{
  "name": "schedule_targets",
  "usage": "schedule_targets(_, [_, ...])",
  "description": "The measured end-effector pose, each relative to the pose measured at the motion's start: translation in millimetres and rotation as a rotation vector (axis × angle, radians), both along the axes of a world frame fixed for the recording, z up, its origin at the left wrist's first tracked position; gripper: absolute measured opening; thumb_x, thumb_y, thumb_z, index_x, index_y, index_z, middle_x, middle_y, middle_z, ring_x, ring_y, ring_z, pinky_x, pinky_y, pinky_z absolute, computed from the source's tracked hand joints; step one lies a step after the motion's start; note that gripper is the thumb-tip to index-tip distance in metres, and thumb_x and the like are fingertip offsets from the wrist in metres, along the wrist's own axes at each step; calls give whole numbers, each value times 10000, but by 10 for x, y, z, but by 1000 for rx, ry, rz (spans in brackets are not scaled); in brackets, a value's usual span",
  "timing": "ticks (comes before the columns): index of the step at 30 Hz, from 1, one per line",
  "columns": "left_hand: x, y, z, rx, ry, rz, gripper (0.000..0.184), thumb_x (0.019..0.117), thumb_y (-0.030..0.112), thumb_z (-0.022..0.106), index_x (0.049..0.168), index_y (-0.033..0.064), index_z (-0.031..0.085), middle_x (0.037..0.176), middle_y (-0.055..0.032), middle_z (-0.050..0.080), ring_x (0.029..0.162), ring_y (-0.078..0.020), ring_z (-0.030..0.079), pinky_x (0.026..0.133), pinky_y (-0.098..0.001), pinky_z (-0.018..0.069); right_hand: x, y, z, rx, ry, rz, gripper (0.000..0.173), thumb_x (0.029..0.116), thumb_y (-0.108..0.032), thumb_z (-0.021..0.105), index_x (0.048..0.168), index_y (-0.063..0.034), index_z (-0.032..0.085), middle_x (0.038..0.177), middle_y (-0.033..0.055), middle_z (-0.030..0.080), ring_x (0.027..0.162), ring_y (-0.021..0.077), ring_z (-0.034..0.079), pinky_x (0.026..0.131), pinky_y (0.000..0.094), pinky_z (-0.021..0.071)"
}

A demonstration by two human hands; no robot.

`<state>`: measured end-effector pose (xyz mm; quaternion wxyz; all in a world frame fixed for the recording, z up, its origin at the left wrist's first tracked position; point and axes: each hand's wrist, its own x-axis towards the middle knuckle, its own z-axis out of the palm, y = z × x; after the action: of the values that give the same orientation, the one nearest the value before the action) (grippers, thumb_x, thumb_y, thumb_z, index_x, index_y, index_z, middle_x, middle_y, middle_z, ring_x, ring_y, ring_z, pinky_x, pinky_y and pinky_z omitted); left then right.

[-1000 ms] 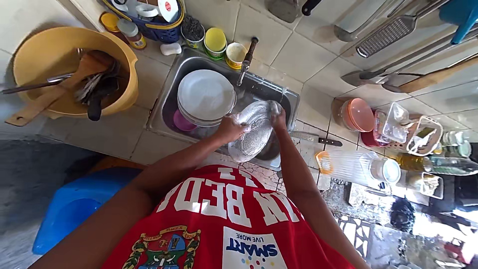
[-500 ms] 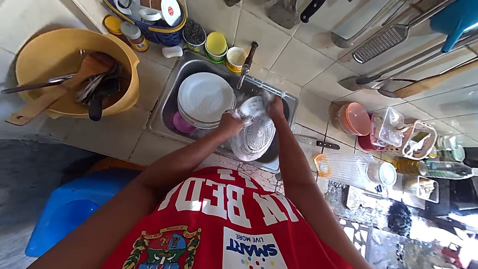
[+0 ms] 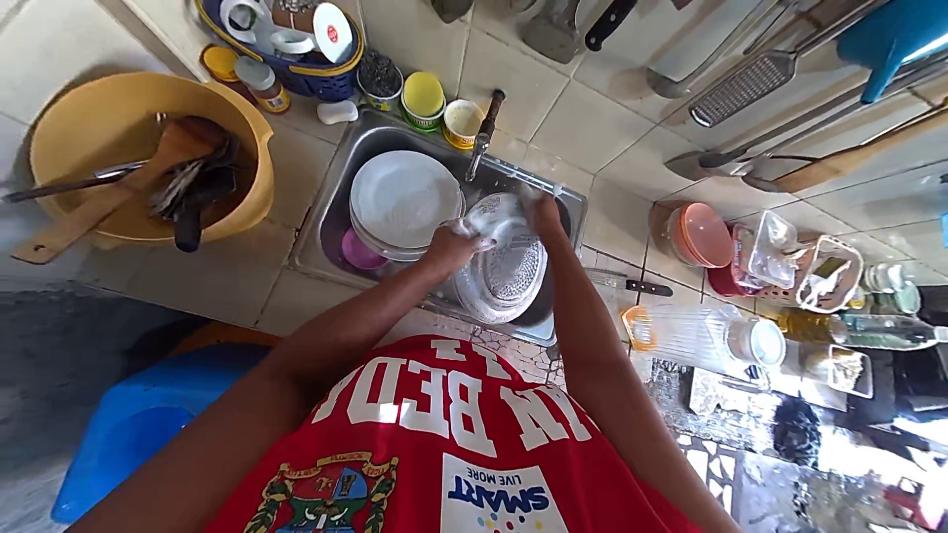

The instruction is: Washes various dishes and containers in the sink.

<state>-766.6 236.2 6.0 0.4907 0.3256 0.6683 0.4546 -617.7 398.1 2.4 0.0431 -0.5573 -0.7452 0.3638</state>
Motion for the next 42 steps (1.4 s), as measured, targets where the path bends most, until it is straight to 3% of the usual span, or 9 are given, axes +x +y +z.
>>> schedule_targets(3, [-111, -90, -134, -14, -5, 5, 366, 874, 178, 808, 1148, -21, 669, 1071, -158, 706, 1017, -235, 672, 946, -458, 540, 186, 39, -304, -71, -5, -134, 639, 1095, -493, 342, 1137, 54, 669, 1157, 296, 666, 1132, 418, 641, 971, 634, 480])
schedule_targets(11, [-54, 97, 122, -142, -109, -185, 313, 908, 134, 760, 1168, -11, 666, 1120, -142, 695, 1055, -219, 653, 952, -447, 530, -483, -351, 530, 94, -265, 434, 375, 1017, -270, 583, 1248, 12, 672, 1272, 260, 668, 1241, 431, 615, 1025, 656, 463])
schedule_targets(14, [-57, 61, 79, -103, -97, -18, 316, 911, 160, 770, 1156, -12, 670, 1130, -153, 693, 1084, -237, 648, 975, -466, 524, -167, -58, 104, -5, 0, 153, 393, 1063, -199, 520, 1346, 64, 590, 1323, 305, 623, 1278, 437, 584, 1098, 614, 433])
schedule_targets(18, [-248, -42, -20, -63, -125, 53, 277, 898, 155, 784, 1085, -2, 653, 1028, -117, 676, 974, -193, 633, 901, -409, 528, 172, 109, -239, -122, 43, -141, 608, 1096, -486, 380, 1164, 57, 646, 1145, 276, 651, 1088, 391, 631, 942, 598, 486])
schedule_targets(22, [-346, 36, -4, -255, -156, -116, 419, 957, 227, 717, 1283, 1, 582, 1062, -140, 663, 887, -203, 651, 791, -406, 566, -91, 58, 219, -45, -180, 212, 435, 1072, -336, 505, 1239, 33, 663, 1280, 274, 653, 1243, 425, 607, 1061, 652, 446])
schedule_targets(26, [-155, 128, 244, -242, -131, -187, 440, 934, 227, 754, 1279, -5, 611, 1214, -168, 661, 1128, -258, 627, 985, -479, 514, -607, -199, 637, 88, -316, 483, 374, 1029, -343, 555, 1196, -40, 696, 1215, 227, 691, 1188, 417, 640, 965, 682, 483])
schedule_targets(34, [-123, -3, -174, -151, -434, 312, 523, 952, 418, 715, 1306, 45, 619, 1204, -135, 686, 1105, -240, 669, 944, -470, 567, 300, -302, 157, 32, -117, -66, 412, 1051, -208, 530, 1338, 83, 578, 1318, 341, 606, 1270, 484, 579, 1074, 647, 442])
schedule_targets(39, [-140, -1, -263, -202, -324, 385, 609, 1021, 575, 526, 1300, 42, 625, 1245, -174, 660, 1158, -270, 644, 976, -509, 541, 314, -1634, 100, 286, -183, 184, 360, 880, -201, 727, 1023, 128, 702, 1046, 331, 691, 1053, 486, 674, 910, 630, 536])
schedule_targets(42, [-75, -16, -227, -165, -153, 281, 569, 1077, 501, 444, 1224, -10, 643, 1202, -208, 652, 1135, -295, 622, 977, -526, 506, -31, -1735, 201, 300, -162, 382, 302, 908, -213, 692, 962, 82, 736, 1016, 289, 720, 1064, 466, 683, 907, 624, 532])
